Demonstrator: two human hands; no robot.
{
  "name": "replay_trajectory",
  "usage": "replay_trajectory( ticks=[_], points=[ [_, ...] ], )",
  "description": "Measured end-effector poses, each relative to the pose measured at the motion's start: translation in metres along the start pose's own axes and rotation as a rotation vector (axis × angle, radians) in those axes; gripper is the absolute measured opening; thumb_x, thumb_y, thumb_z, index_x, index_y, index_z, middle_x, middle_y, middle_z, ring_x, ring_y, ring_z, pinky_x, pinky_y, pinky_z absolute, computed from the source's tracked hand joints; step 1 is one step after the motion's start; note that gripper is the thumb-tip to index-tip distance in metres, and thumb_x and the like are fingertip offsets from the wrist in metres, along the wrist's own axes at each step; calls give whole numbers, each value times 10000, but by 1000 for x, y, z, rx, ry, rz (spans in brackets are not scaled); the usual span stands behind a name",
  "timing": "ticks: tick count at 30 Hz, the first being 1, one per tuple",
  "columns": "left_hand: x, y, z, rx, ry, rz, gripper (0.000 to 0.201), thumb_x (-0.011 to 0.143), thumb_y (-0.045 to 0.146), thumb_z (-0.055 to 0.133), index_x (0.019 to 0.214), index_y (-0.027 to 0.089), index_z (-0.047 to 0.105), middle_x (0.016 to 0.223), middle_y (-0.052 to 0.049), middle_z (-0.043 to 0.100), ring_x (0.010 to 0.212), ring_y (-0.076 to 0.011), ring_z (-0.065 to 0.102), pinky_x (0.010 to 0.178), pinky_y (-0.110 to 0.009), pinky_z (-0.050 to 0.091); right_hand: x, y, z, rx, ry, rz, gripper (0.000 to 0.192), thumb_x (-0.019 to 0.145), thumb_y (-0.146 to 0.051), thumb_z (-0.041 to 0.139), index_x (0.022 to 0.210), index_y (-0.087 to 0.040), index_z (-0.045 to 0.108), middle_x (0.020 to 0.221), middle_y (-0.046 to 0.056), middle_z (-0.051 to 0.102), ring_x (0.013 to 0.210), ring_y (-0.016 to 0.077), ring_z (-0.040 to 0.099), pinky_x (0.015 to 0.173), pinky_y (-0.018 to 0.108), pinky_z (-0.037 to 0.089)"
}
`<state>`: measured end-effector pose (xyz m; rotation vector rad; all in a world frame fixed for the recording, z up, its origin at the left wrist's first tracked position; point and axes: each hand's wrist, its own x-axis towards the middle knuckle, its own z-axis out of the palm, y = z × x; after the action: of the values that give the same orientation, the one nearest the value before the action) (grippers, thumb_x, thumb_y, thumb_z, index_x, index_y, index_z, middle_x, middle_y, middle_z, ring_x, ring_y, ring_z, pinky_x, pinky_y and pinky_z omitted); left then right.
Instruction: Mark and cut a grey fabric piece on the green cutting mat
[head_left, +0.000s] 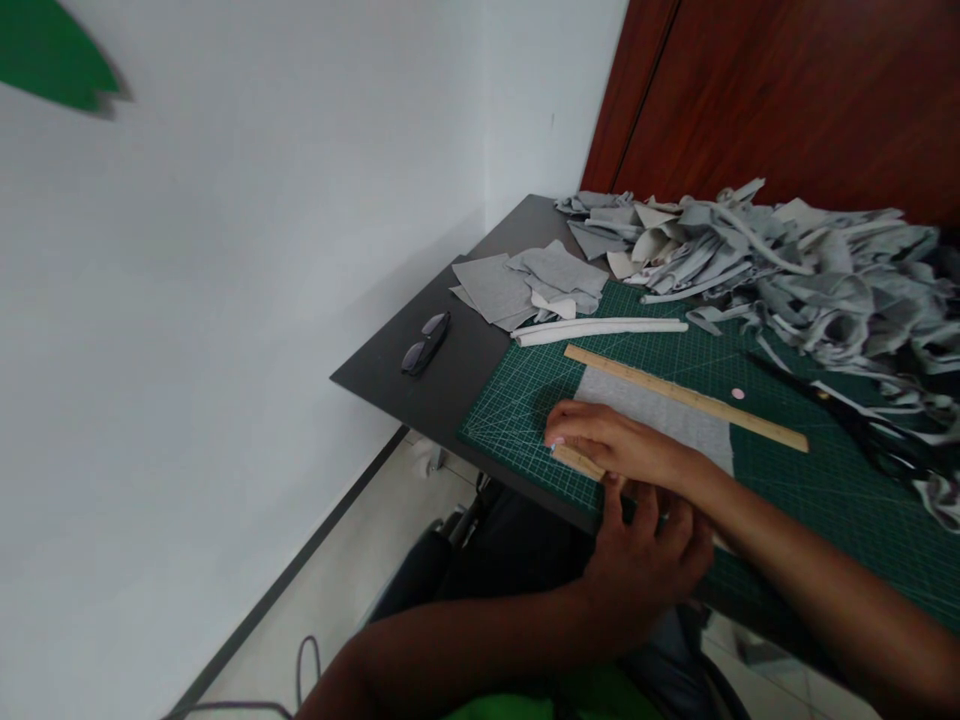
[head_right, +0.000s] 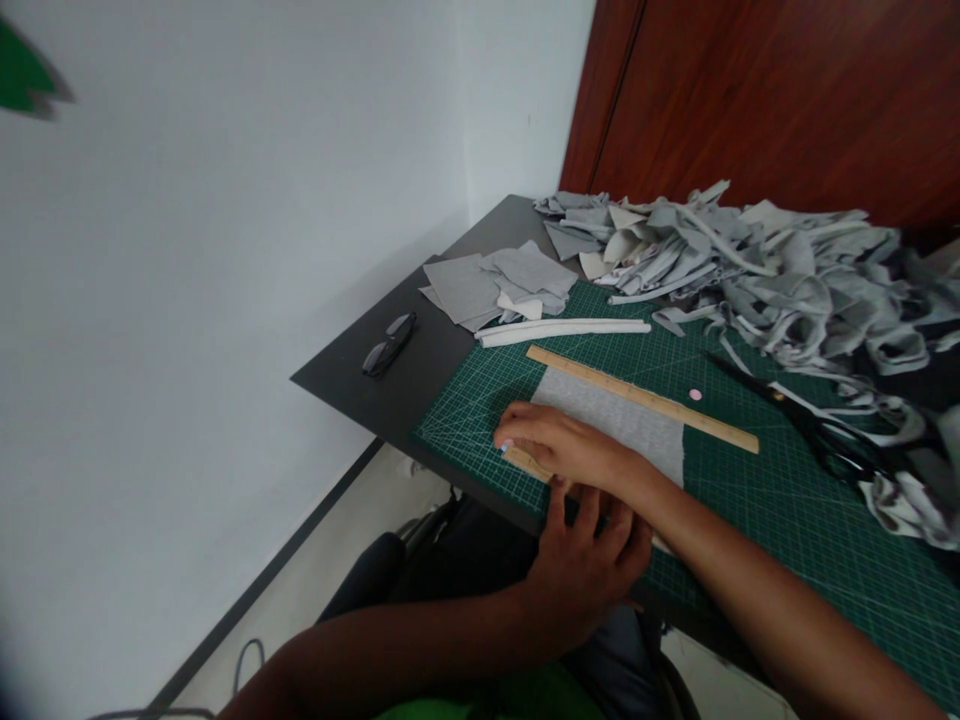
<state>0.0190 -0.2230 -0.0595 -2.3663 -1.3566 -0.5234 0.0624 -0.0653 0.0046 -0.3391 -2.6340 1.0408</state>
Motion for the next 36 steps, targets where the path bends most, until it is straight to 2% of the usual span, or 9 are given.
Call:
replay_trajectory(
  ticks=[5, 11, 17, 22, 28, 32, 36],
  points=[
    [2, -3, -5, -2, -7, 2, 446, 1068, 344, 456, 1489, 230, 546, 1528, -122, 538, 1273, -373, 580, 1083, -645, 432, -1, -5, -1, -58, -11, 50, 282, 1044, -131, 486, 1102, -262, 729, 1115, 64, 596, 1002, 197, 632, 883, 319, 535],
    [1, 0, 1, 19, 33, -11, 447, 1065, 358, 465, 1487, 233, 548, 1539, -126, 531, 1283, -378, 578, 1103, -673, 401, -4, 0, -2, -32, -5, 46, 226, 1049, -173, 513, 1100, -263, 714, 1080, 53, 586, 966, 192, 618, 863, 304, 532],
    [2, 1, 1, -2, 32, -23, 415, 1060, 326, 488, 1457, 237, 575, 1501, -111, 561, 1247, -357, 594, 1096, -654, 406, -2, -2, 2, -24, -32, 13, 309, 998, -45, 491, 1083, -242, 713, 1065, 49, 609, 972, 192, 618, 878, 317, 504],
    [3, -2, -4, -25, 8, 0, 433, 1074, 392, 464, 1459, 229, 575, 1496, -119, 557, 1263, -380, 582, 1063, -651, 431, -3, 0, 1, -78, -28, -8, 397, 937, 35, 488, 1128, -234, 709, 1069, 56, 618, 989, 203, 604, 891, 335, 491],
    [3, -1, 0, -29, 56, -21, 377, 1063, 317, 491, 1411, 239, 612, 1433, -97, 601, 1218, -355, 601, 1061, -640, 437, -2, -7, 1, -137, -36, -6, 398, 949, 38, 474, 1126, -229, 709, 1089, 65, 605, 993, 202, 585, 884, 332, 481],
    [2, 1, 3, -43, 37, -15, 360, 1058, 306, 499, 1391, 244, 619, 1417, -105, 608, 1208, -353, 606, 1050, -635, 443, -2, -8, 4, -91, -74, -27, 301, 1008, -44, 496, 1121, -224, 709, 1080, 62, 597, 970, 189, 596, 872, 315, 482],
    [2, 0, 1, -11, 22, -12, 404, 1059, 333, 494, 1443, 240, 580, 1477, -121, 570, 1241, -369, 591, 1061, -649, 431, -3, -6, 2, -106, -34, 14, 415, 937, 52, 470, 1141, -229, 699, 1139, 69, 583, 1033, 196, 594, 910, 313, 485]
  ],
)
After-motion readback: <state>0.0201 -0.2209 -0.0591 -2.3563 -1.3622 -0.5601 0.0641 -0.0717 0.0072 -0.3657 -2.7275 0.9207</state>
